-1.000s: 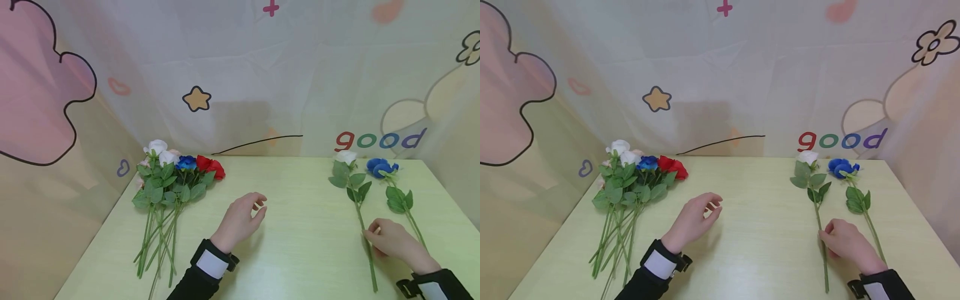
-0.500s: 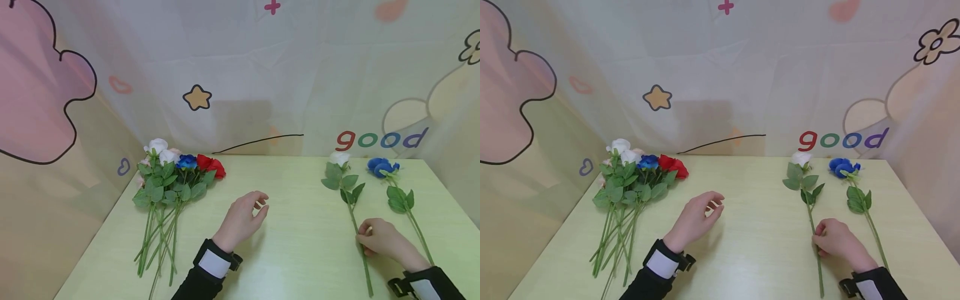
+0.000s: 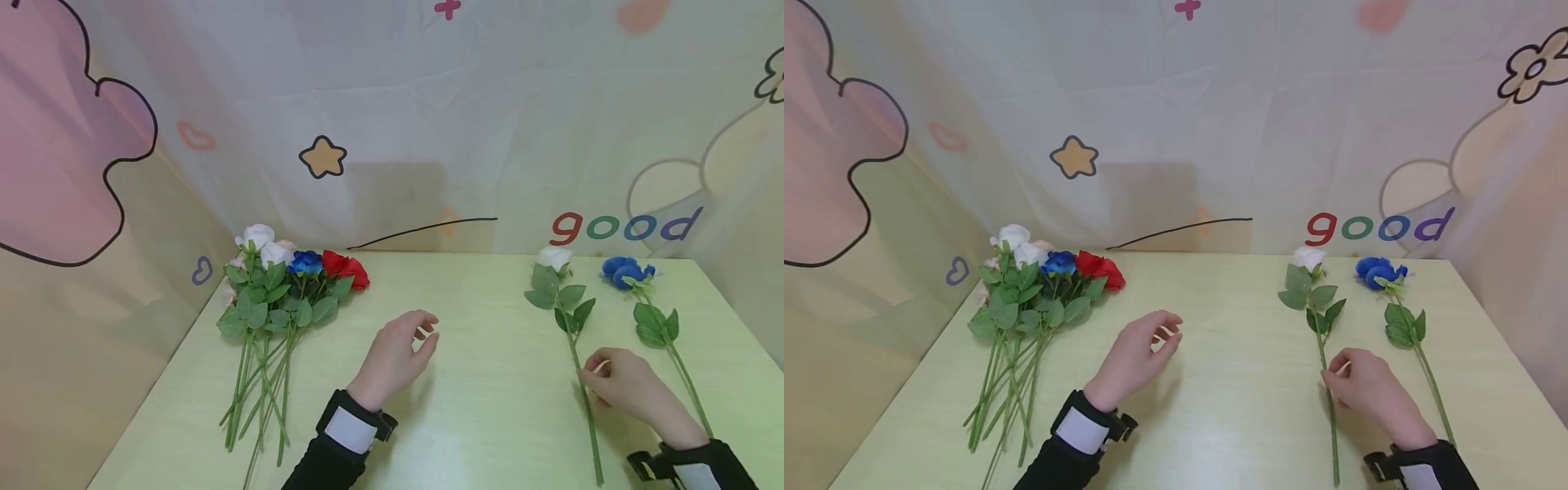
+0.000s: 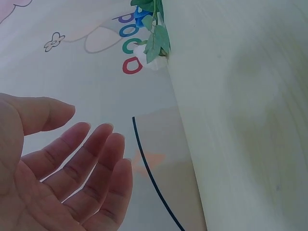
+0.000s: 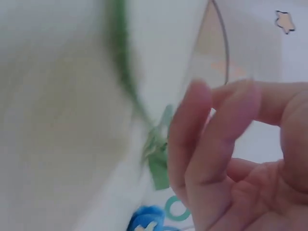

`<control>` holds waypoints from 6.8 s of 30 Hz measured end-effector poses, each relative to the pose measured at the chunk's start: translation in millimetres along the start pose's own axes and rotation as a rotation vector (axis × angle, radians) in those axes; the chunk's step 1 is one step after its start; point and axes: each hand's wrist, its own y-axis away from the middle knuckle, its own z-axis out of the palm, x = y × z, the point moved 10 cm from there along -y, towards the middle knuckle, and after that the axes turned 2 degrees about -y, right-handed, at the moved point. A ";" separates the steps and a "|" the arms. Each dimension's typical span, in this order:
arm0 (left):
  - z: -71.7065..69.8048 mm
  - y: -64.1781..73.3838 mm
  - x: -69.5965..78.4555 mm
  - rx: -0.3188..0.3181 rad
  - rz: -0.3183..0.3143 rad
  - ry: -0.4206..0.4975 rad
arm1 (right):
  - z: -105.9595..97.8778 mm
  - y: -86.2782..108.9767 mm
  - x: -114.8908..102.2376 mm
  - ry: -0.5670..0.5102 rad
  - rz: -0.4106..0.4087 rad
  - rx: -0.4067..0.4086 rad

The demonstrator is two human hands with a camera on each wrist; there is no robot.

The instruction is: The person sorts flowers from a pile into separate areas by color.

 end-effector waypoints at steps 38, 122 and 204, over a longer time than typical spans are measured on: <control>-26.3 23.8 -34.6 0.012 -0.073 -0.191 | 61.8 -44.6 -169.3 -0.632 -0.269 0.074; -112.3 112.8 -164.5 -0.045 -0.432 -0.243 | 168.4 -56.4 -265.0 -0.983 -0.240 -0.206; -36.9 -3.0 -37.2 0.048 -0.218 0.549 | 131.2 -27.8 -202.2 -0.643 -0.360 -0.417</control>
